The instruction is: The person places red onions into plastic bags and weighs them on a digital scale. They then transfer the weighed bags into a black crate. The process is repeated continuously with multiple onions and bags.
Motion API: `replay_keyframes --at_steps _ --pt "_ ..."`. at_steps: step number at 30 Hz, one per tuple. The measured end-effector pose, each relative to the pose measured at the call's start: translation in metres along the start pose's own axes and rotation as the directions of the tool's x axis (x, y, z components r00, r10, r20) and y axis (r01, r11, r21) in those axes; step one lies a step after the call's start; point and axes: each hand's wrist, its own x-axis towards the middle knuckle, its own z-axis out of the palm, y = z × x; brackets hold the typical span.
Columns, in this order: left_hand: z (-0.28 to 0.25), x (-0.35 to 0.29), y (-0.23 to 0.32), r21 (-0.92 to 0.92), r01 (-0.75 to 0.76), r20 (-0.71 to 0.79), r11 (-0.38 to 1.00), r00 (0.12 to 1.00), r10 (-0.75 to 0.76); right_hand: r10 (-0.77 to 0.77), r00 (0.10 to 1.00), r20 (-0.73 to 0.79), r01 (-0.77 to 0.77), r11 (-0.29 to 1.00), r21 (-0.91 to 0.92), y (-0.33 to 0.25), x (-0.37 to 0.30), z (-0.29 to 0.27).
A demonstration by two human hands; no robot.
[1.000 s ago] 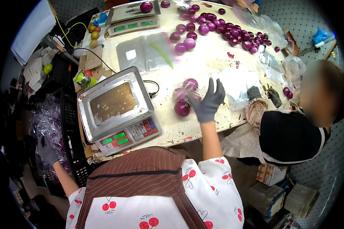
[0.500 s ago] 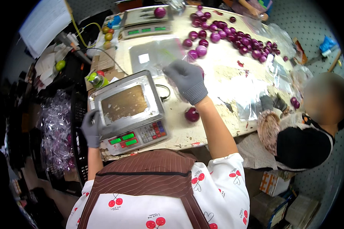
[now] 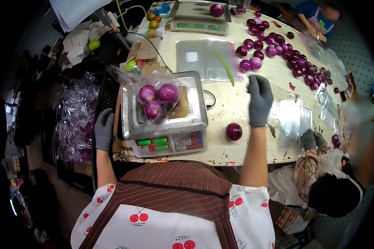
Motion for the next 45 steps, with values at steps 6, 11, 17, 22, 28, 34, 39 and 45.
replay_keyframes --at_steps 6,11,17,22,28,34,39,45 --pt "-0.040 0.006 -0.011 0.020 -0.005 -0.115 1.000 0.993 0.007 0.594 0.743 0.310 0.087 0.373 -0.924 0.112 -0.105 -0.058" --pt "-0.019 0.011 0.006 -0.057 -0.008 -0.087 0.998 0.996 0.003 0.480 0.755 0.447 -0.054 0.725 -0.686 0.158 -0.095 -0.055" --pt "0.010 0.018 0.039 -0.157 -0.063 -0.028 0.986 0.998 0.060 0.542 0.792 -0.282 -0.548 0.834 0.062 0.203 0.020 -0.078" --pt "0.025 0.024 0.022 -0.210 -0.020 0.072 0.977 0.997 0.036 0.057 0.960 0.276 -0.058 0.998 -0.007 0.088 0.009 0.027" --pt "0.113 0.010 0.080 0.195 -0.453 0.373 0.870 0.855 0.362 -0.231 0.726 0.647 0.376 0.922 -0.093 0.006 -0.025 0.141" --pt "0.133 -0.003 0.073 -0.145 -0.330 -0.039 0.933 0.944 0.328 -0.066 0.686 0.725 0.135 0.990 -0.037 0.011 -0.025 0.148" --pt "0.058 0.004 0.119 -0.243 -0.419 -0.211 0.875 0.903 0.374 -0.034 0.922 0.386 -0.131 0.910 0.393 -0.050 -0.044 0.144" --pt "0.010 -0.012 0.133 -0.499 -0.092 0.048 0.862 0.990 0.133 -0.192 0.787 0.586 -0.199 0.821 0.536 -0.134 -0.072 0.179"
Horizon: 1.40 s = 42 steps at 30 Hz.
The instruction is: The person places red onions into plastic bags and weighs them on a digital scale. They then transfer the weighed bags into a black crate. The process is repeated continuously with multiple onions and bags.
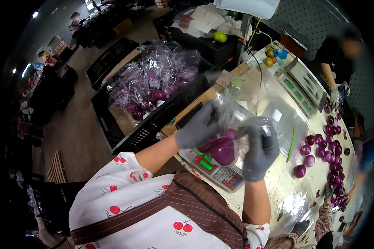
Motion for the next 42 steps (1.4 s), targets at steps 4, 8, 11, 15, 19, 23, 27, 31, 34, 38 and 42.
replay_keyframes --at_steps 4,8,11,15,19,23,27,31,34,38,42 --pt "-0.007 -0.037 -0.007 0.295 -0.266 0.091 0.917 0.964 0.251 -0.156 0.902 0.404 0.293 0.907 -0.304 -0.012 0.000 0.040" --pt "-0.083 -0.039 0.022 0.221 0.153 -0.378 0.963 0.924 -0.060 -0.269 0.866 0.423 0.374 0.908 -0.189 -0.007 0.012 0.055" --pt "-0.156 -0.039 0.041 0.283 -0.081 -0.706 0.956 0.657 0.264 0.010 0.954 0.301 0.031 0.991 -0.130 0.002 0.008 0.034" --pt "-0.256 -0.057 0.020 0.570 0.174 -0.537 0.803 0.818 0.205 0.347 0.914 0.212 -0.317 0.934 -0.166 0.027 -0.007 0.001" --pt "-0.313 -0.069 -0.032 0.743 0.352 -0.333 0.569 0.932 -0.142 0.524 0.820 0.229 -0.466 0.844 -0.265 0.054 -0.031 -0.031" --pt "-0.317 -0.078 -0.108 0.440 0.582 -0.244 0.683 0.810 -0.533 0.593 0.785 0.178 -0.542 0.798 -0.264 0.062 -0.044 -0.046" --pt "-0.336 -0.104 -0.240 0.169 0.451 -0.369 0.877 0.854 -0.367 0.617 0.764 0.189 -0.555 0.778 -0.295 0.067 -0.051 -0.044" --pt "-0.296 -0.070 -0.238 0.214 0.493 -0.602 0.843 0.747 -0.283 0.625 0.763 0.165 -0.547 0.761 -0.349 0.072 -0.056 -0.043" --pt "-0.273 -0.059 -0.254 0.372 0.445 -0.680 0.815 0.728 -0.087 0.628 0.760 0.166 -0.533 0.749 -0.394 0.078 -0.055 -0.036" --pt "-0.260 -0.048 -0.249 0.527 0.435 -0.620 0.730 0.784 -0.020 0.618 0.746 0.246 -0.444 0.738 -0.508 0.086 -0.054 -0.023" --pt "-0.270 -0.051 -0.221 0.673 0.449 -0.496 0.588 0.863 -0.091 0.585 0.755 0.297 -0.378 0.758 -0.532 0.070 -0.049 -0.016"
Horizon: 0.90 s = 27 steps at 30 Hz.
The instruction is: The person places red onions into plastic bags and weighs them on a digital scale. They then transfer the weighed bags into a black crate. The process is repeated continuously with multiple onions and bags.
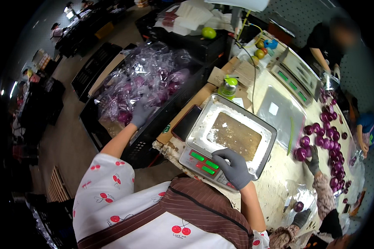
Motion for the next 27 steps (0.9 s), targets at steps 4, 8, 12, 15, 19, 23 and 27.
replay_keyframes --at_steps 4,8,12,15,19,23,27 --pt "-0.052 0.007 -0.015 -0.196 -0.049 -0.668 0.979 0.738 -0.097 0.056 0.982 -0.181 -0.052 0.998 0.027 0.024 -0.020 -0.024" --pt "-0.068 -0.025 -0.081 -0.408 0.218 -0.474 0.887 0.779 -0.410 0.204 0.929 -0.309 -0.129 0.960 0.247 0.047 -0.045 -0.047" --pt "-0.009 -0.030 -0.154 -0.701 0.710 0.609 0.066 0.644 -0.463 0.185 0.938 -0.292 -0.129 0.971 0.203 0.052 -0.050 -0.044" --pt "0.026 0.018 -0.100 -0.524 0.851 0.800 0.049 0.511 -0.315 0.010 0.946 -0.325 -0.023 0.999 -0.037 0.049 -0.056 -0.045" --pt "0.032 0.024 -0.061 -0.412 0.904 0.860 0.116 0.428 -0.278 0.042 0.956 -0.290 -0.052 0.998 -0.027 0.058 -0.057 -0.042" --pt "0.013 0.009 -0.048 -0.312 0.929 0.899 0.200 0.357 -0.255 0.010 0.959 -0.282 -0.026 0.998 -0.053 0.067 -0.062 -0.045" --pt "-0.025 0.021 -0.054 -0.553 0.752 0.639 0.360 0.660 -0.397 -0.017 0.919 -0.393 0.013 1.000 -0.014 0.077 -0.078 -0.060"
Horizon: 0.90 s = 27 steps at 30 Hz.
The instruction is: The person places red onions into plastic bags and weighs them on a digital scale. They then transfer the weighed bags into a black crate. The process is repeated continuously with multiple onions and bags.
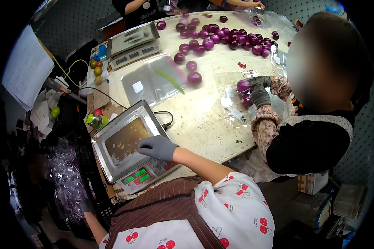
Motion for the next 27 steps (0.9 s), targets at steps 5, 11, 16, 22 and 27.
replay_keyframes --at_steps 5,11,16,22,27 --pt "0.113 -0.055 0.050 0.685 -0.671 -0.002 0.283 0.387 0.922 0.225 0.965 -0.136 -0.217 0.973 0.074 0.027 -0.013 -0.037" --pt "0.347 -0.132 0.008 0.362 -0.928 0.524 0.085 0.278 0.805 0.269 0.941 -0.207 -0.258 0.963 0.076 0.062 -0.015 -0.055" --pt "0.441 -0.180 -0.008 0.231 -0.970 0.728 -0.074 0.121 0.675 0.310 0.882 -0.356 -0.322 0.946 0.027 0.129 0.013 -0.076" --pt "0.464 -0.195 -0.024 0.188 -0.978 0.828 -0.090 0.109 0.550 0.002 0.801 -0.599 -0.410 0.731 -0.546 0.182 0.116 -0.125" --pt "0.449 -0.182 -0.014 0.267 -0.955 0.810 -0.131 0.149 0.566 0.222 0.807 -0.547 -0.590 0.330 -0.737 0.211 0.161 -0.151"
